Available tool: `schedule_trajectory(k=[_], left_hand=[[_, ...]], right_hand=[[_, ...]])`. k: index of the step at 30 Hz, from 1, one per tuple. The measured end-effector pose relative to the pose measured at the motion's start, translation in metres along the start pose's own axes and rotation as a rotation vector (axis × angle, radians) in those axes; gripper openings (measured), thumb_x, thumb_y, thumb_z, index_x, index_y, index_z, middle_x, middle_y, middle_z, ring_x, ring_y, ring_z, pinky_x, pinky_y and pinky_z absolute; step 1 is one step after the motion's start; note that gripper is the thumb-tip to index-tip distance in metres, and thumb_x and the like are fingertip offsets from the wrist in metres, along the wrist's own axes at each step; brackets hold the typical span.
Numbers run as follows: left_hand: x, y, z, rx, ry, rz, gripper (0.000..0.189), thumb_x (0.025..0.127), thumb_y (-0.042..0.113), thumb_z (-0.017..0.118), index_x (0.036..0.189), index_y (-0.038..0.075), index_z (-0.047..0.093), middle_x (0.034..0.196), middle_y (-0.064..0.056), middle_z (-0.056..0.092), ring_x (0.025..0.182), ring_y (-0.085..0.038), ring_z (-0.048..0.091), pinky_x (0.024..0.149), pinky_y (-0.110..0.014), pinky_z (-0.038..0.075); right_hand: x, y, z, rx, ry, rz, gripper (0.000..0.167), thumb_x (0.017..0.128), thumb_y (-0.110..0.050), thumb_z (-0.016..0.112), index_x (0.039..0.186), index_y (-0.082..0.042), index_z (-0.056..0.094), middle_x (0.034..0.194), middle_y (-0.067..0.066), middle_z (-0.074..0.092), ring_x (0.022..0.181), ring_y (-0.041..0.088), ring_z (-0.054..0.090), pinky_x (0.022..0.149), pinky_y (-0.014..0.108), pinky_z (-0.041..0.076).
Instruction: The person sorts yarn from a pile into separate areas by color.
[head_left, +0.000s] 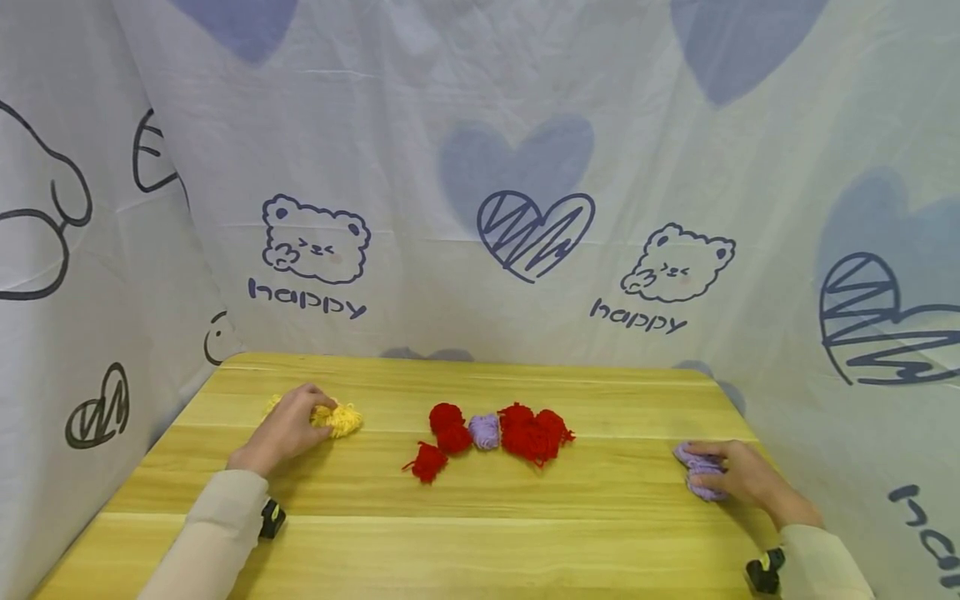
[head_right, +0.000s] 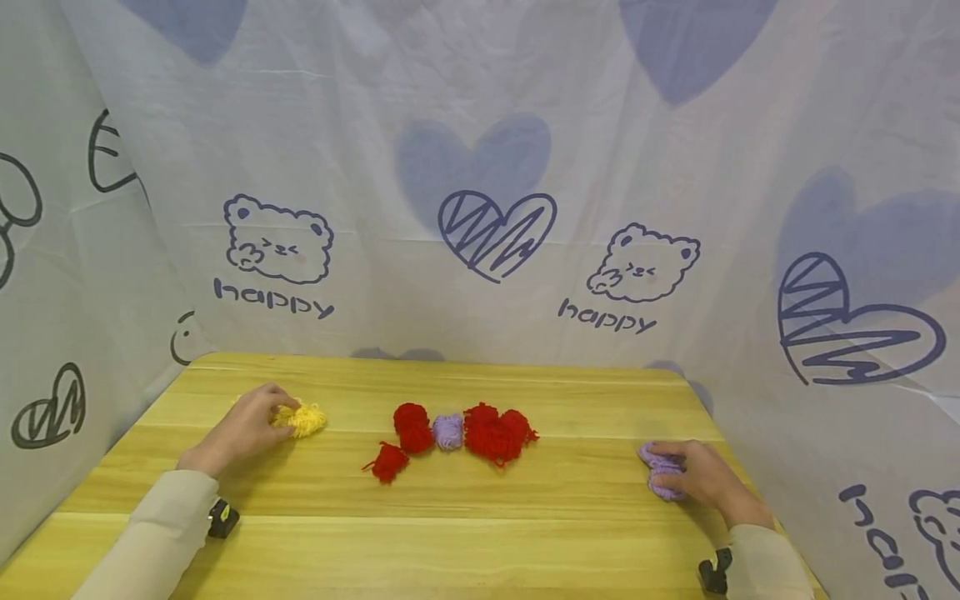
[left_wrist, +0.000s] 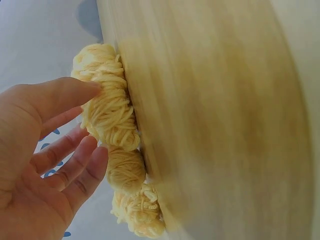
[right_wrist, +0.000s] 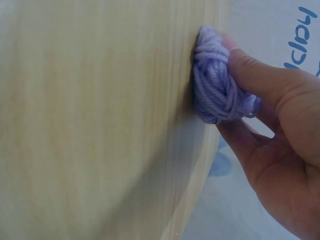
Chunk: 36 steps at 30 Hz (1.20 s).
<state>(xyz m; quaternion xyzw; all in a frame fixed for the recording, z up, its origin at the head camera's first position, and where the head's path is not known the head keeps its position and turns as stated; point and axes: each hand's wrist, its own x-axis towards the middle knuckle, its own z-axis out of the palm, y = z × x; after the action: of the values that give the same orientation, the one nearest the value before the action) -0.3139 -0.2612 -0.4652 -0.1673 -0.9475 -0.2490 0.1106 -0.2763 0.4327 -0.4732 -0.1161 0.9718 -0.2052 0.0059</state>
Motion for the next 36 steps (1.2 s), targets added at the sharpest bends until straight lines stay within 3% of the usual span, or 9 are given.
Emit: schedule_trajectory(k=[15,20,28,36], left_hand=[[-0.002,0.006,-0.005,0.019,-0.034,-0.040,0.032,0.082,0.006,0.084,0.111,-0.004,0.075,0.108,-0.018,0.067,0.087,-0.025,0.060,0.073,-0.038,0.053],[-0.001,0.007,-0.006,0.024,-0.006,-0.039,0.032,0.082,0.007,0.084,0.111,-0.003,0.076,0.108,-0.019,0.068,0.086,-0.026,0.061,0.073,-0.040,0.054],[0.002,0.017,-0.006,-0.044,0.070,0.053,0.025,0.084,0.002,0.081,0.108,-0.003,0.077,0.106,-0.019,0.069,0.088,-0.031,0.063,0.076,-0.044,0.055],[0.006,0.039,-0.002,-0.094,0.010,0.105,0.024,0.084,0.002,0.081,0.107,0.001,0.077,0.107,-0.017,0.070,0.089,-0.030,0.063,0.075,-0.040,0.054]], right_hand=[[0.001,0.001,0.000,0.002,-0.020,0.021,0.058,0.081,-0.029,0.087,0.131,-0.004,0.070,0.133,0.029,0.066,0.118,0.042,0.065,0.097,0.061,0.053],[0.001,0.001,0.000,0.002,-0.015,0.024,0.058,0.081,-0.029,0.087,0.131,-0.004,0.071,0.133,0.028,0.066,0.117,0.041,0.065,0.098,0.060,0.053],[0.001,0.001,0.000,-0.006,-0.007,0.025,0.057,0.080,-0.029,0.087,0.130,-0.005,0.071,0.133,0.028,0.067,0.117,0.041,0.065,0.098,0.061,0.053],[0.000,0.002,0.000,-0.009,-0.004,0.009,0.057,0.080,-0.029,0.087,0.130,-0.005,0.072,0.132,0.027,0.067,0.116,0.040,0.066,0.098,0.060,0.053]])
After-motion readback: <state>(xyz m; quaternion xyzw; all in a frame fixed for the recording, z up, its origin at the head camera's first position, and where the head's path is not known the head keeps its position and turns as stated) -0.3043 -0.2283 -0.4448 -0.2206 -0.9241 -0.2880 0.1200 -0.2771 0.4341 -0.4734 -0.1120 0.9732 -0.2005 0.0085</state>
